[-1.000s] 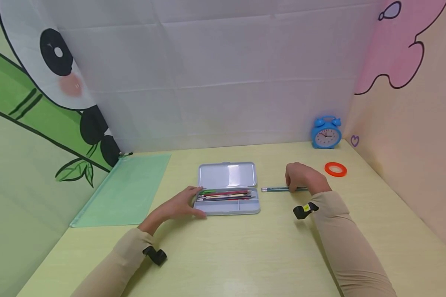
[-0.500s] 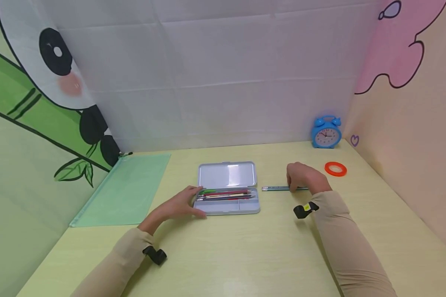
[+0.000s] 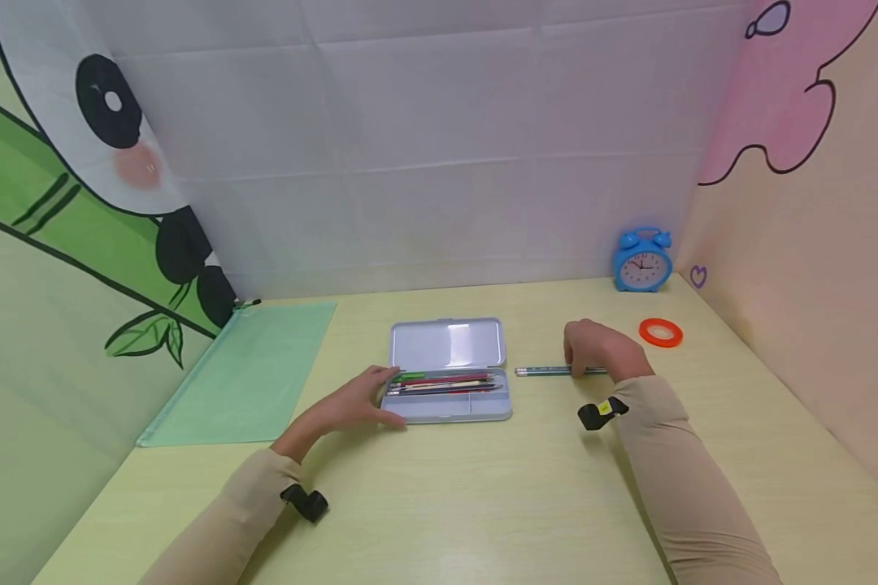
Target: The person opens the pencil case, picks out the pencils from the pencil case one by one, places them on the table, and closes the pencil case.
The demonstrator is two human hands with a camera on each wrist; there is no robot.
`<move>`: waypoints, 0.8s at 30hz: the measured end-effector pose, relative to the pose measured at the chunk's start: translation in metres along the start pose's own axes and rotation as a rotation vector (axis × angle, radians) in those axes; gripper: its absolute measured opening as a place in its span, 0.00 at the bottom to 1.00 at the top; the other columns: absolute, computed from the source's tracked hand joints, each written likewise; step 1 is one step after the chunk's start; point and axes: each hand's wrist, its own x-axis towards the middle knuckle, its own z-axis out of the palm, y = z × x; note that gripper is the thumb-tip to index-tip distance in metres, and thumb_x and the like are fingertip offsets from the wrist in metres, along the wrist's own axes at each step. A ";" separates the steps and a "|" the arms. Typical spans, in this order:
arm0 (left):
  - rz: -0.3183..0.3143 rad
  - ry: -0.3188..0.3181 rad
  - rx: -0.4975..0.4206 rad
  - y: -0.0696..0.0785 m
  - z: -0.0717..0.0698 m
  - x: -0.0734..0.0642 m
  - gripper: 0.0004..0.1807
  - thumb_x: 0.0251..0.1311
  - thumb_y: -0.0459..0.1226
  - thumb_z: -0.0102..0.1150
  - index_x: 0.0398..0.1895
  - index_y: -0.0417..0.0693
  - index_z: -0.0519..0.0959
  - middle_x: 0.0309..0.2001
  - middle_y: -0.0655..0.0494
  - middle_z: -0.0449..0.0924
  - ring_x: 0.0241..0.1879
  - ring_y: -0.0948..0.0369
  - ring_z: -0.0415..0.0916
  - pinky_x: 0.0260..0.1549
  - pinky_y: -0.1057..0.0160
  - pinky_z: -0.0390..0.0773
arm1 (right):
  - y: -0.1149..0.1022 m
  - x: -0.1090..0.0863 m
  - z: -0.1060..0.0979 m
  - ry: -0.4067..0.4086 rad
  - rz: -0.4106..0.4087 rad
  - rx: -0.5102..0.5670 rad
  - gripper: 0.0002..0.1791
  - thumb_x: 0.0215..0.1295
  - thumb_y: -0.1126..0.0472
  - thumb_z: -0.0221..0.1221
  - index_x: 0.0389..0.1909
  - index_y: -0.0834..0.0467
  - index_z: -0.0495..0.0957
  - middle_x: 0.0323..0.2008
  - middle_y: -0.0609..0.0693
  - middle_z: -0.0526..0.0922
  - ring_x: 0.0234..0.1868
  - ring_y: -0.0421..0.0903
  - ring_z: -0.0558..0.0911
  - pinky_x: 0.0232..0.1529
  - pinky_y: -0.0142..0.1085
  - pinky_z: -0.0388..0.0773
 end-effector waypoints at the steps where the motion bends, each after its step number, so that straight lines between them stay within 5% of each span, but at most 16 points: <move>1: 0.001 0.000 0.001 0.000 0.000 0.000 0.58 0.46 0.51 0.79 0.78 0.44 0.57 0.72 0.42 0.60 0.68 0.47 0.61 0.67 0.46 0.63 | 0.000 0.000 -0.001 0.002 0.002 -0.003 0.12 0.58 0.68 0.69 0.43 0.65 0.85 0.36 0.51 0.83 0.37 0.50 0.77 0.46 0.46 0.80; 12: -0.002 -0.002 0.001 -0.001 0.000 -0.001 0.58 0.47 0.51 0.79 0.78 0.44 0.57 0.72 0.41 0.59 0.69 0.47 0.61 0.67 0.46 0.62 | -0.023 -0.008 -0.009 0.053 -0.021 -0.015 0.13 0.61 0.68 0.67 0.46 0.66 0.82 0.35 0.53 0.80 0.37 0.51 0.77 0.43 0.44 0.80; 24: -0.006 -0.003 0.011 0.001 0.000 -0.001 0.57 0.48 0.51 0.78 0.78 0.44 0.57 0.72 0.41 0.59 0.69 0.47 0.60 0.67 0.45 0.62 | -0.065 -0.008 -0.003 0.202 -0.181 -0.069 0.09 0.63 0.70 0.65 0.44 0.65 0.84 0.31 0.49 0.80 0.33 0.48 0.76 0.41 0.40 0.80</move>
